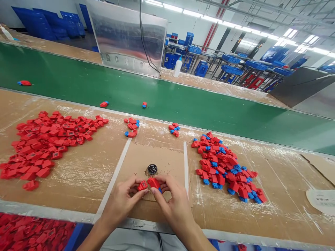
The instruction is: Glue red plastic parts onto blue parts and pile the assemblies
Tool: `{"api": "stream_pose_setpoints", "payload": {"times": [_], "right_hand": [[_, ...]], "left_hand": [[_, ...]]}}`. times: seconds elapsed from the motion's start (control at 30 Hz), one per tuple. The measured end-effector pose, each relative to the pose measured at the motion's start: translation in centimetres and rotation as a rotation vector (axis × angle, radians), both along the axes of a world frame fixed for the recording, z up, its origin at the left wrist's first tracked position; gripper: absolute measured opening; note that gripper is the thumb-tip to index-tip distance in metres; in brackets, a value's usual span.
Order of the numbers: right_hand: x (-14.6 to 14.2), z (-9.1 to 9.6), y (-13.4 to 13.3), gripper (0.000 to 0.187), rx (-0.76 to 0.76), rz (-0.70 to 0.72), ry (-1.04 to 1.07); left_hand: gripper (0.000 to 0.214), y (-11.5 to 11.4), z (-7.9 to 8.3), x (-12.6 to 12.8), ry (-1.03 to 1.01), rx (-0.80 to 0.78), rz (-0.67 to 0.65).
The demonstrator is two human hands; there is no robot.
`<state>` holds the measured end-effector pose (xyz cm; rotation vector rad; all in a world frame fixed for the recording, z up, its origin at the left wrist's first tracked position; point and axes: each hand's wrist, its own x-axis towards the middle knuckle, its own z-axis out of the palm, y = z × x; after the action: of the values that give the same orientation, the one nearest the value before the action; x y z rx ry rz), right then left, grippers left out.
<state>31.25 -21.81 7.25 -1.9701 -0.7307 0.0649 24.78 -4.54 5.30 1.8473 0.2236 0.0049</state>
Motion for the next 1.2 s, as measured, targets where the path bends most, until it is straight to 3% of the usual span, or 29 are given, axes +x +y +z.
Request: {"api": "stream_pose_setpoints", "payload": {"times": [0.53, 0.7, 0.87, 1.2], "right_hand": [[-0.9, -0.7, 0.9, 0.016, -0.083, 0.036, -0.017], [-1.1, -0.6, 1.2, 0.015, -0.143, 0.031, -0.060], [-1.5, -1.1, 1.5, 0.015, -0.137, 0.058, -0.068], [-2.1, -1.0, 1.6, 0.018, -0.201, 0.114, -0.050]], "left_hand": [[0.018, -0.2, -0.5, -0.3, -0.039, 0.068, -0.020], [0.022, 0.3, -0.2, -0.3, 0.005, -0.019, -0.051], [0.026, 0.9, -0.9, -0.7, 0.025, -0.137, -0.101], [0.024, 1.2, -1.0, -1.1, -0.007, 0.071, -0.141]]}}
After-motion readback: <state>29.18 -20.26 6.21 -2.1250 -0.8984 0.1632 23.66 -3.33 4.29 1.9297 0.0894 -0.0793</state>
